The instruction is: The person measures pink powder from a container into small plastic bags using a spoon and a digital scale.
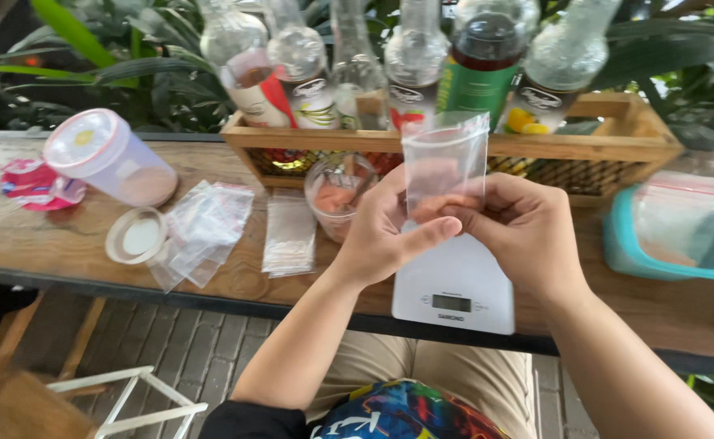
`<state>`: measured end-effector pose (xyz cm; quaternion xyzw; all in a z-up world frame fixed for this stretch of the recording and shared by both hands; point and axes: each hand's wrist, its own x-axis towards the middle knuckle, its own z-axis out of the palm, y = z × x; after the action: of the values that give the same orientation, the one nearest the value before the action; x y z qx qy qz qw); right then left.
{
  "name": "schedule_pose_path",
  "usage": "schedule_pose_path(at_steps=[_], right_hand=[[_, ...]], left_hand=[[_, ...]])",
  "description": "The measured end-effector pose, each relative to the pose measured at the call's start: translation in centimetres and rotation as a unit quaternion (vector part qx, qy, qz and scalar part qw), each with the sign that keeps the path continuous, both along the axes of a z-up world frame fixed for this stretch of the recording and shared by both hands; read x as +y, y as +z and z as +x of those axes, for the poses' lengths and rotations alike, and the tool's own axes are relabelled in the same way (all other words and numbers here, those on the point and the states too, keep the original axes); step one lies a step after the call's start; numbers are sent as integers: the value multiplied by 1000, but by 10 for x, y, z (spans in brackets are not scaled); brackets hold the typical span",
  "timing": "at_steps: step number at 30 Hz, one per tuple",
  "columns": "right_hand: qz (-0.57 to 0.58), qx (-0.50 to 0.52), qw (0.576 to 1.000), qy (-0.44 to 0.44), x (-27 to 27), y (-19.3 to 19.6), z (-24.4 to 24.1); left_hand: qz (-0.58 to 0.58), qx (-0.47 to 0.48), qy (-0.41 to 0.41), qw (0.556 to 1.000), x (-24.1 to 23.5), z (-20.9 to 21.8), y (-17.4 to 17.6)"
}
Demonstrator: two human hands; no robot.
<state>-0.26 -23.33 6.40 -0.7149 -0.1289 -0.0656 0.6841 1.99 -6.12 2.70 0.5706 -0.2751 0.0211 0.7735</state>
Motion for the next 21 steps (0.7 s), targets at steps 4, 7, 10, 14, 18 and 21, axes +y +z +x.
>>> schedule_pose_path(at_steps=[4, 7, 10, 14, 18, 21], right_hand=[[-47, 8, 999, -2, -31, -18, 12], [-65, -8, 998, -20, -42, -22, 14], [-75, -11, 997, -19, -46, -28, 15], [-63, 19, 998, -16, -46, -43, 9], [-85, 58, 994, -28, -50, -69, 3], [-163, 53, 983, -61, -50, -75, 2]], left_hand=[[115, 37, 108, 987, -20, -5, -7], [160, 28, 153, 975, -25, -5, -6], [158, 18, 138, 978, -22, -6, -1], [198, 5, 127, 972, -15, -4, -13], [271, -44, 137, 952, -11, -2, -21], [296, -74, 141, 942, -11, -5, -21]])
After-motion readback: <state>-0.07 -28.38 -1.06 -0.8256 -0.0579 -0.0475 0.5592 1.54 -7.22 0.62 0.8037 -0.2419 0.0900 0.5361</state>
